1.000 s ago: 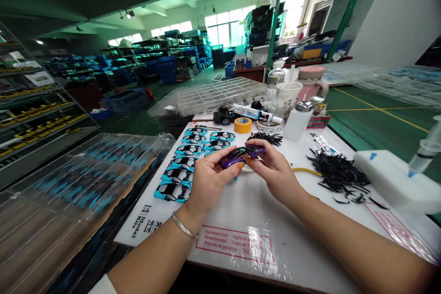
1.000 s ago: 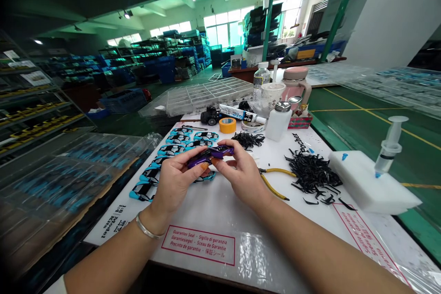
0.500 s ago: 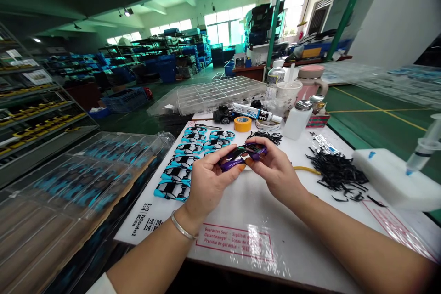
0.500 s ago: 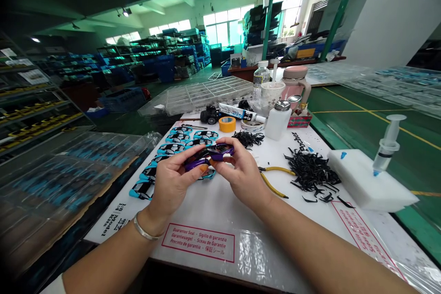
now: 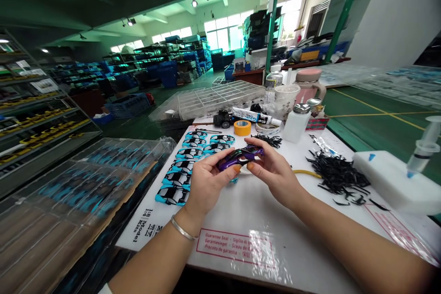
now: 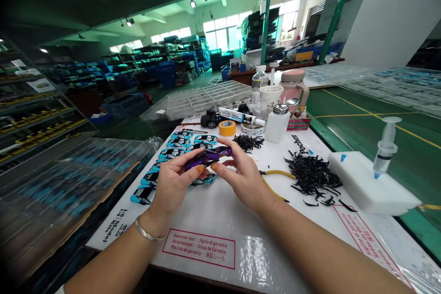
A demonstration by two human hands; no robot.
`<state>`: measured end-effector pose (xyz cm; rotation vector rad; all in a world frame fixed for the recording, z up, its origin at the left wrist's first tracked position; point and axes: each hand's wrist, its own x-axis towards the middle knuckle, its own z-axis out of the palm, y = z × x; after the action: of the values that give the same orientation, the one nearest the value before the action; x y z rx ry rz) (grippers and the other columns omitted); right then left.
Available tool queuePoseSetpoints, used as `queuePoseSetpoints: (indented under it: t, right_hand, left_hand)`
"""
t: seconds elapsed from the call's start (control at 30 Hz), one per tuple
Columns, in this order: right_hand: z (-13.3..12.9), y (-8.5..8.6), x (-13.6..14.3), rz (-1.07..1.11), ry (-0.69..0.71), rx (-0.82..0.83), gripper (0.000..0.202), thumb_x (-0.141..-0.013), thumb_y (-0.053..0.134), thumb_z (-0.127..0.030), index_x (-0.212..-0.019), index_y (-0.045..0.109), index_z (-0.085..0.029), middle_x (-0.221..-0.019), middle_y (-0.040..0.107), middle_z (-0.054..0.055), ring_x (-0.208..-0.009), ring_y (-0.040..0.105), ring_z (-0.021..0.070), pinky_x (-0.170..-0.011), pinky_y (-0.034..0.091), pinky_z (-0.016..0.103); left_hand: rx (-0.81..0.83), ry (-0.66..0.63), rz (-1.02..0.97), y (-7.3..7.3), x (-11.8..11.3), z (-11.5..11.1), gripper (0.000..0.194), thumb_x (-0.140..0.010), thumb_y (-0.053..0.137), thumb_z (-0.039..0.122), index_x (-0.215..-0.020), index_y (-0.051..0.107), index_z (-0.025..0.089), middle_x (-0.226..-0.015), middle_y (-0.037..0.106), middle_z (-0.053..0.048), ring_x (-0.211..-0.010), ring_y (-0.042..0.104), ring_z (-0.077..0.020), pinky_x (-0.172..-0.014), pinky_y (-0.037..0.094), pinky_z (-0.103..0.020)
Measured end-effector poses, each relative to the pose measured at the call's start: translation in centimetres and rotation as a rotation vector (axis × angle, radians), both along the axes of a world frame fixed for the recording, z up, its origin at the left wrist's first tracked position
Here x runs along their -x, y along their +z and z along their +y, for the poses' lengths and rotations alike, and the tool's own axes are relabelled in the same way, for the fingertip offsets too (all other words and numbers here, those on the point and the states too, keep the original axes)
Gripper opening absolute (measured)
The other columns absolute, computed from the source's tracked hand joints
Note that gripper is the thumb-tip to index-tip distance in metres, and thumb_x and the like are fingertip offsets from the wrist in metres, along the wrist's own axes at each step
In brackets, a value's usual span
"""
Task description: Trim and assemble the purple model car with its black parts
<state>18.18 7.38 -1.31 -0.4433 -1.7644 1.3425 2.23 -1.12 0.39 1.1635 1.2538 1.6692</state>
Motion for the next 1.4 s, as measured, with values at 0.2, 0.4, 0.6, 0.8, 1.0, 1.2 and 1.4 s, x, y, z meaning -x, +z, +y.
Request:
queuePoseSetpoints:
  t: [0.2,0.4,0.6,0.8,1.0,1.2,1.4]
  right_hand:
    - [0.0,0.1,-0.2,-0.015,0.023,-0.011,0.055,-0.089,0.068,-0.042,-0.138,0.047,-0.029,-0.131,0.057,0.007,-0.109,0.062,0.0246,-0.091,0.054,0.040]
    - [0.0,0.1,-0.3,-0.037,0.004,-0.049,0.055,-0.089,0.069,-0.041,-0.139,0.046,-0.031,-0.130,0.058,0.006,-0.107,0.061,0.0232,-0.087,0.055,0.037]
    - [0.1,0.1,-0.3,-0.028,0.013,-0.089,0.055,-0.090,0.069,-0.038,-0.139,0.046,-0.031,-0.128,0.057,0.006,-0.115,0.057,0.0239,-0.087,0.054,0.035]
    - [0.0,0.3,-0.3,-0.040,0.004,-0.054,0.049,-0.090,0.068,-0.041,-0.135,0.049,-0.032,-0.120,0.061,0.004,-0.106,0.060,0.0214,-0.087,0.053,0.034]
    - [-0.2,0.1,-0.3,-0.012,0.018,-0.012,0.041,-0.092,0.066,-0.042,-0.129,0.051,-0.033,-0.115,0.064,0.002,-0.103,0.061,0.0203,-0.087,0.052,0.034]
    - [-0.2,-0.4,0.0,0.004,-0.001,0.022,0.037,-0.092,0.065,-0.040,-0.125,0.051,-0.033,-0.110,0.062,0.001,-0.100,0.061,0.0186,-0.085,0.052,0.032]
    - [-0.1,-0.6,0.3,0.048,0.061,0.087,0.034,-0.092,0.064,-0.033,-0.123,0.050,-0.030,-0.106,0.061,0.001,-0.094,0.058,0.0159,-0.082,0.052,0.028]
  left_hand:
    - [0.013,-0.024,-0.061,-0.5,0.4,0.2,0.049,-0.071,0.083,0.033,-0.116,0.073,0.016,-0.084,0.075,-0.007,-0.068,0.068,-0.0164,-0.069,0.060,-0.029]
    - [0.005,-0.053,-0.087,-0.5,0.5,0.3,0.047,-0.073,0.082,0.035,-0.116,0.073,0.018,-0.083,0.075,-0.006,-0.068,0.068,-0.0150,-0.066,0.059,-0.026]
    - [0.009,-0.060,-0.103,-0.4,0.5,0.2,0.045,-0.073,0.083,0.033,-0.115,0.074,0.020,-0.085,0.075,-0.005,-0.069,0.068,-0.0140,-0.066,0.058,-0.024]
    - [0.005,-0.044,-0.085,0.1,0.1,0.0,0.047,-0.069,0.085,0.030,-0.114,0.074,0.020,-0.088,0.075,-0.004,-0.070,0.067,-0.0128,-0.068,0.058,-0.022]
    - [-0.036,-0.025,0.012,0.5,-0.3,-0.3,0.047,-0.070,0.084,0.027,-0.115,0.073,0.017,-0.105,0.075,-0.008,-0.090,0.071,-0.0201,-0.084,0.058,-0.028]
    - [-0.071,0.013,0.132,0.3,-0.6,-0.5,0.046,-0.073,0.082,0.024,-0.117,0.071,0.015,-0.115,0.072,-0.008,-0.106,0.068,-0.0232,-0.094,0.056,-0.029]
    - [-0.051,0.056,0.223,0.1,-0.6,-0.7,0.049,-0.074,0.082,0.028,-0.119,0.070,0.014,-0.115,0.072,-0.010,-0.105,0.068,-0.0246,-0.092,0.057,-0.031]
